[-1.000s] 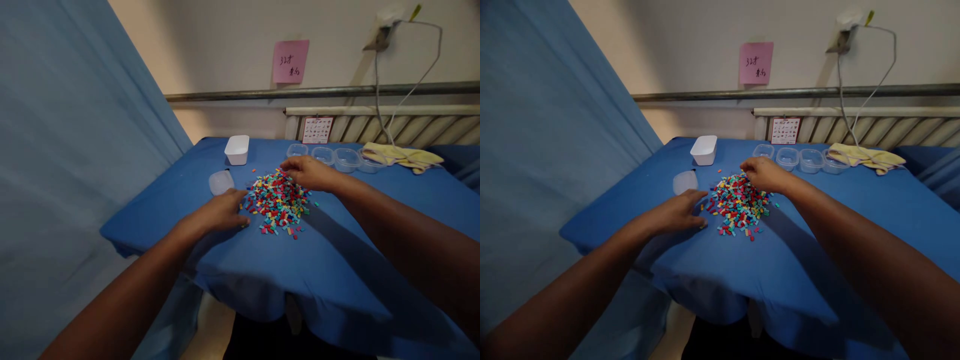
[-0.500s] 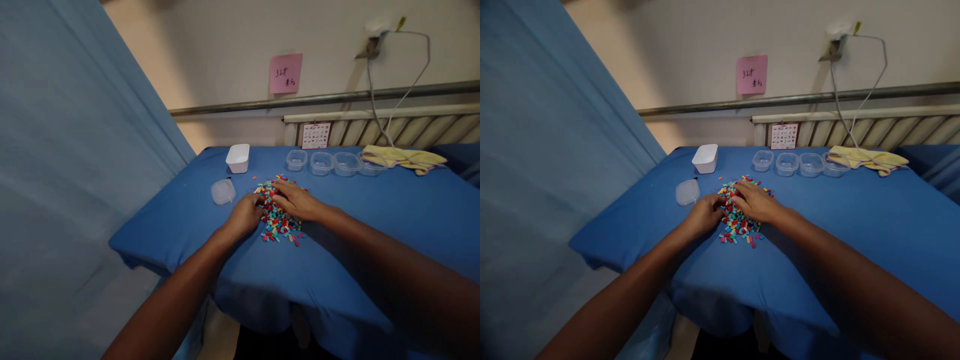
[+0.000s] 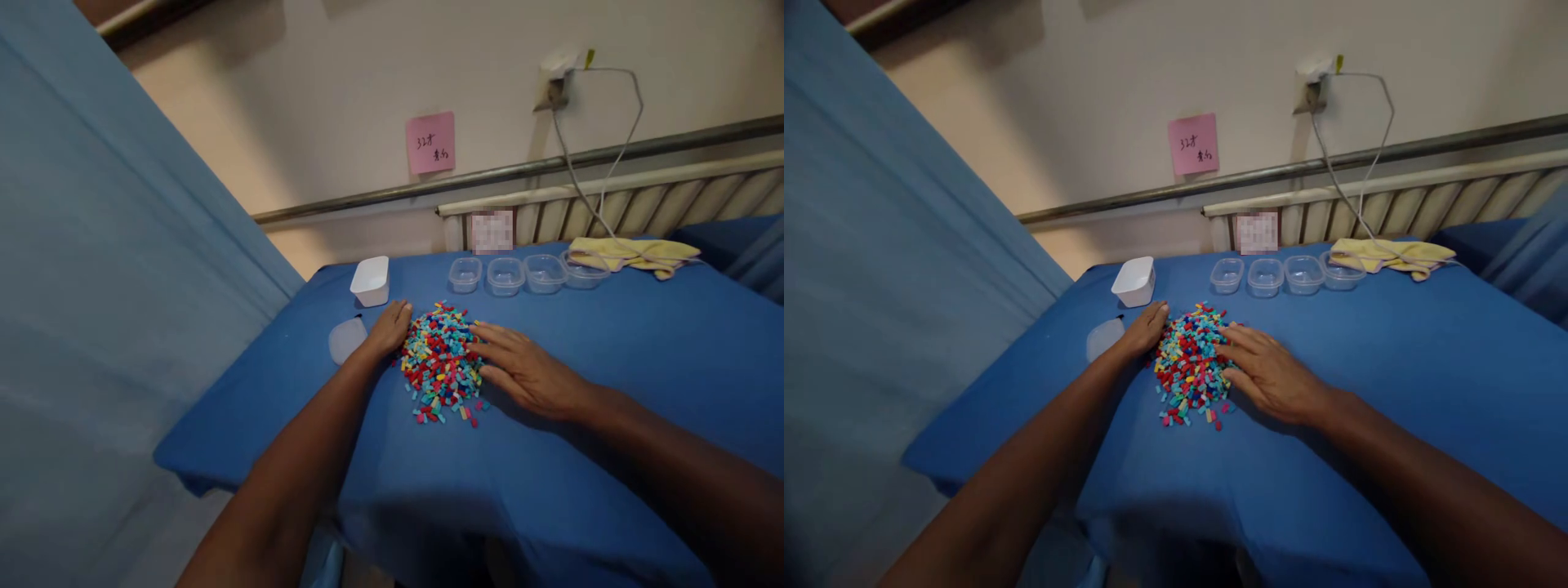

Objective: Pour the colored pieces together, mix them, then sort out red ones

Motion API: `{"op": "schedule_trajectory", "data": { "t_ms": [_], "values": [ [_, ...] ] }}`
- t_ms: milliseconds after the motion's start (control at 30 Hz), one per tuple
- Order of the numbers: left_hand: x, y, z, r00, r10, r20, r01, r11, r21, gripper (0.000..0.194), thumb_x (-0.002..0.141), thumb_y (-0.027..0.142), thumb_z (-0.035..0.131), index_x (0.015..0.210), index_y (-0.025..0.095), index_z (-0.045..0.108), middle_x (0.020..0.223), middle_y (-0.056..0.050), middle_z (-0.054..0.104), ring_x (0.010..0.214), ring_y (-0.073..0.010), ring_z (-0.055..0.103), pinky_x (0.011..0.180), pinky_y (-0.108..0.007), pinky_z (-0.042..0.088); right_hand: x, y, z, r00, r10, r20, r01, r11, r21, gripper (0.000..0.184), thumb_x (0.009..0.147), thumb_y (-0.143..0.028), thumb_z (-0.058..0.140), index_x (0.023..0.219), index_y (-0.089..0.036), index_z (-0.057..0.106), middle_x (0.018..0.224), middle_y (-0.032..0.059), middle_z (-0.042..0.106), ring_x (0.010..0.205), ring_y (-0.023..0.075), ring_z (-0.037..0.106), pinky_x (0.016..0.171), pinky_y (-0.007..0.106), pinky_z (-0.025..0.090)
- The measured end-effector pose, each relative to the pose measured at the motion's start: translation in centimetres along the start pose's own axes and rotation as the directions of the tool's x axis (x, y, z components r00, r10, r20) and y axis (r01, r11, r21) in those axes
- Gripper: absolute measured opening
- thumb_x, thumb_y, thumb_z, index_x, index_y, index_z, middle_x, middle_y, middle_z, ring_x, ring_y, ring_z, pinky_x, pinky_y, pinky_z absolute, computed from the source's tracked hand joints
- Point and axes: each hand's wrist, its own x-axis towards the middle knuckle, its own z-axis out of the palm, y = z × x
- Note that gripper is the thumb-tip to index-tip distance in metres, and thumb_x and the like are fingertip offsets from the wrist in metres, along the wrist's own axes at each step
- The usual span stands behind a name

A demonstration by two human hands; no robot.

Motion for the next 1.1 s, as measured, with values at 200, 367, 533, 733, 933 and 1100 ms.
{"op": "schedule_trajectory", "data": {
  "t_ms": [200, 367, 533, 733, 933, 1100],
  "values": [
    [5.1, 0.8, 1.1, 0.974, 0.041, 0.223, -0.027, 0.997, -0.067, 0.073, 0.107, 0.071, 0.037, 0.145, 0.018, 0.069, 0.163, -0.013, 0.056, 0.154, -0.0297, 0.051, 0.132, -0.046, 0.034, -1.4, 6.1, -1.2, 0.913, 0.356, -0.198, -0.324, 0.93, 0.175, 0.049, 0.113, -0.05, 0.042, 0.143, -0.025, 0.072, 0.151, 0.0136, 0.069, 0.145, 0.0323, 0.061, 0.129, 0.059, 0.042],
    [6.8, 3.4, 2.0, 0.888, 0.14, 0.439, 0.006, 0.949, -0.315, 0.078, 0.094, 0.084, 0.054, 0.134, 0.022, 0.078, 0.147, -0.01, 0.071, 0.139, -0.032, 0.065, 0.125, -0.047, 0.044, -0.6, 6.9, -1.1, 0.901, 0.391, -0.186, -0.345, 0.908, 0.238, 0.05, 0.113, -0.051, 0.041, 0.138, -0.024, 0.075, 0.148, 0.013, 0.072, 0.141, 0.0319, 0.065, 0.126, 0.058, 0.045],
    [4.6, 6.6, 0.4, 0.81, 0.197, 0.553, -0.054, 0.963, -0.263, 0.066, 0.091, 0.079, 0.062, 0.121, 0.024, 0.083, 0.132, -0.006, 0.08, 0.13, -0.0295, 0.07, 0.12, -0.044, 0.048, -0.5, 6.5, -1.3, 0.912, 0.374, -0.167, -0.332, 0.914, 0.231, 0.05, 0.113, -0.049, 0.041, 0.136, -0.022, 0.075, 0.146, 0.0135, 0.073, 0.137, 0.03, 0.067, 0.124, 0.053, 0.047],
    [-1.3, 8.4, -1.9, 0.749, 0.417, 0.514, -0.428, 0.898, -0.104, 0.044, 0.107, 0.054, 0.053, 0.133, 0.03, 0.078, 0.153, -0.006, 0.067, 0.148, -0.025, 0.057, 0.129, -0.044, 0.039, -0.6, 6.0, -1.4, 0.923, 0.358, -0.137, -0.334, 0.927, 0.17, 0.049, 0.112, -0.048, 0.042, 0.135, -0.021, 0.076, 0.143, 0.0134, 0.075, 0.137, 0.0299, 0.068, 0.122, 0.051, 0.048],
    [-8.9, 8.1, -1.6, 0.667, 0.584, 0.462, -0.696, 0.711, 0.105, 0.055, 0.106, 0.054, 0.062, 0.154, 0.029, 0.064, 0.169, -0.012, 0.05, 0.156, -0.033, 0.048, 0.132, -0.054, 0.036, -0.7, 5.7, -1.6, 0.929, 0.34, -0.144, -0.318, 0.935, 0.16, 0.046, 0.112, -0.047, 0.041, 0.133, -0.026, 0.077, 0.138, 0.0106, 0.078, 0.132, 0.0304, 0.07, 0.119, 0.053, 0.051],
    [-12.3, 7.9, 0.4, 0.634, 0.592, 0.498, -0.753, 0.62, 0.221, 0.075, 0.101, 0.071, 0.061, 0.165, 0.033, 0.05, 0.177, -0.011, 0.036, 0.164, -0.0372, 0.033, 0.137, -0.063, 0.016, -0.8, 5.3, -1.1, 0.964, 0.247, -0.098, -0.24, 0.968, 0.078, 0.045, 0.11, -0.041, 0.046, 0.143, -0.024, 0.071, 0.144, 0.0128, 0.074, 0.134, 0.0312, 0.069, 0.118, 0.053, 0.051]
  ]
}}
